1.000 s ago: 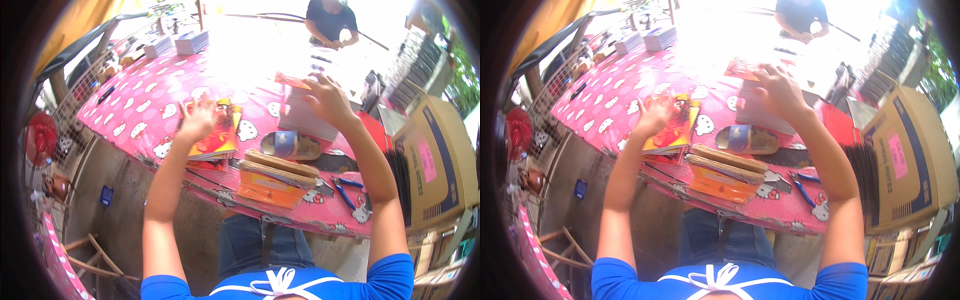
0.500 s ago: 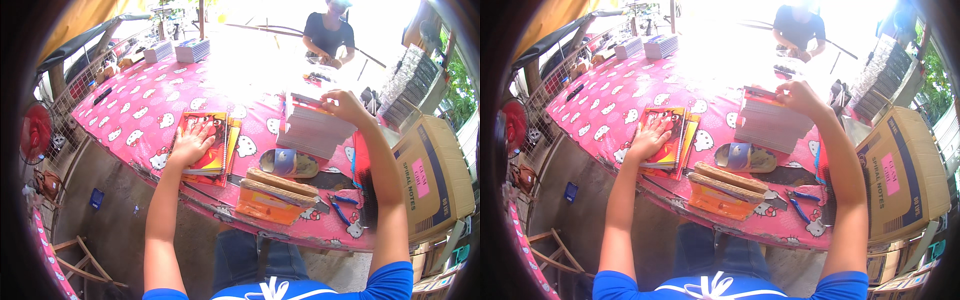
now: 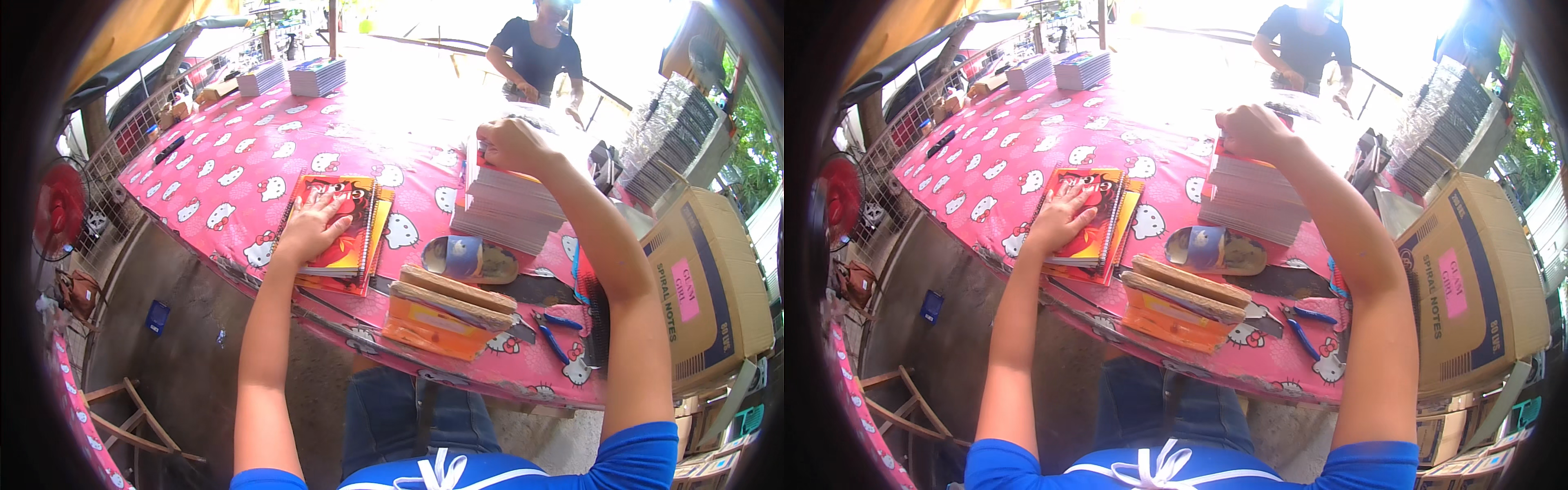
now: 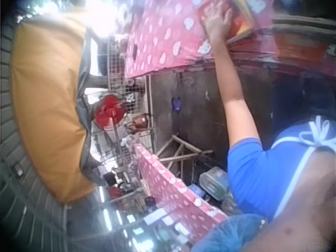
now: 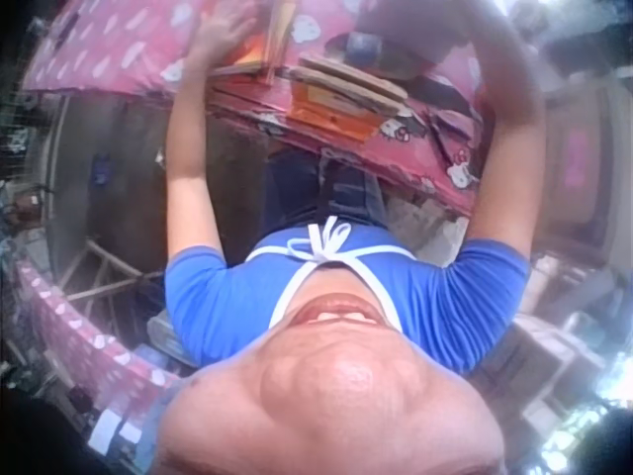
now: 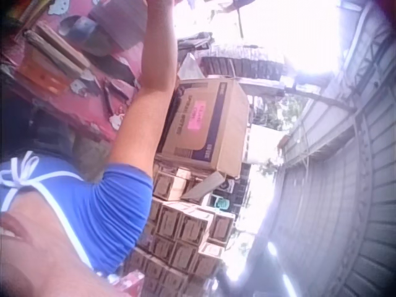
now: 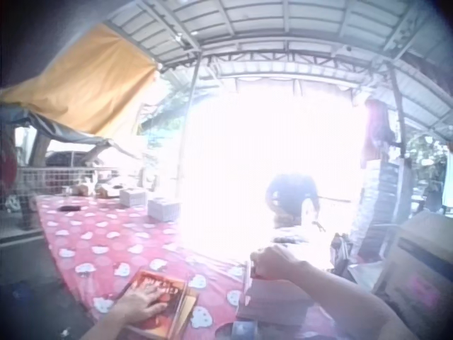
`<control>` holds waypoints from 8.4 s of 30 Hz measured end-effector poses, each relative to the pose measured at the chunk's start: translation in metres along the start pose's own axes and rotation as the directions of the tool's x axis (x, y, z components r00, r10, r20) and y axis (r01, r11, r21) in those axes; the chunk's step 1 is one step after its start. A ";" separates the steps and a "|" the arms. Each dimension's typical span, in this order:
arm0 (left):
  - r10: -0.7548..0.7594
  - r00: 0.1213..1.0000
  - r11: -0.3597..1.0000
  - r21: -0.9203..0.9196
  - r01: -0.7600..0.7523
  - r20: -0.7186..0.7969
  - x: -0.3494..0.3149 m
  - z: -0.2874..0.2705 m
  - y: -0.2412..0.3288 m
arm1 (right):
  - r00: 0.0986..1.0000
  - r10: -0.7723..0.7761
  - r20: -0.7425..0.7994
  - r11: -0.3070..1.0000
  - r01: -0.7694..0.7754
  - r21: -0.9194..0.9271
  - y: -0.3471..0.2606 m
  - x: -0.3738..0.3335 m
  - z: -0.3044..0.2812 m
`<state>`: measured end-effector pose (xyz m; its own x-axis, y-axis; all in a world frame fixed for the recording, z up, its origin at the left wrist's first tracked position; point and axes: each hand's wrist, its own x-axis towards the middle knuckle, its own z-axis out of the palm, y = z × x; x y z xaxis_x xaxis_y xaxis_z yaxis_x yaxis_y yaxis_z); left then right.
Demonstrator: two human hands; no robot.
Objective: The person takes notebook covers and paper from a box, aligns them with stacks on the table, and manually threads spiral bindings through the pre-punched holes before using pliers to trim and secure the ends.
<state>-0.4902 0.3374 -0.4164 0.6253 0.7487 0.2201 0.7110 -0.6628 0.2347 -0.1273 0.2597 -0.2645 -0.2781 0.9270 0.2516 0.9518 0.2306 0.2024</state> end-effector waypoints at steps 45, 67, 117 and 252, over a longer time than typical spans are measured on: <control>-0.409 0.881 0.134 -0.970 -0.202 -0.240 -0.082 -0.014 0.170 | 0.645 0.760 -0.085 0.302 -0.234 0.924 -0.184 -0.274 0.074; 0.370 0.825 0.790 -0.322 -0.521 -0.427 -0.074 -0.026 0.264 | 0.723 0.638 -0.264 0.651 -0.323 0.687 -0.106 -0.276 0.004; 0.228 0.796 0.827 -0.320 -0.462 -0.560 -0.086 -0.016 0.245 | 0.803 0.515 -0.301 0.787 -0.303 0.537 -0.180 -0.221 -0.035; 0.056 0.767 0.720 -0.506 -0.475 -0.640 -0.146 -0.017 0.211 | 0.882 0.449 -0.144 0.465 -0.093 0.880 -0.223 -0.262 -0.017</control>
<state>-0.4369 0.0886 -0.3833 0.3131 0.5307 0.7876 0.0519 -0.8376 0.5438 -0.2688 -0.0394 -0.3596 0.1639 0.8783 0.4490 0.5827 0.2811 -0.7625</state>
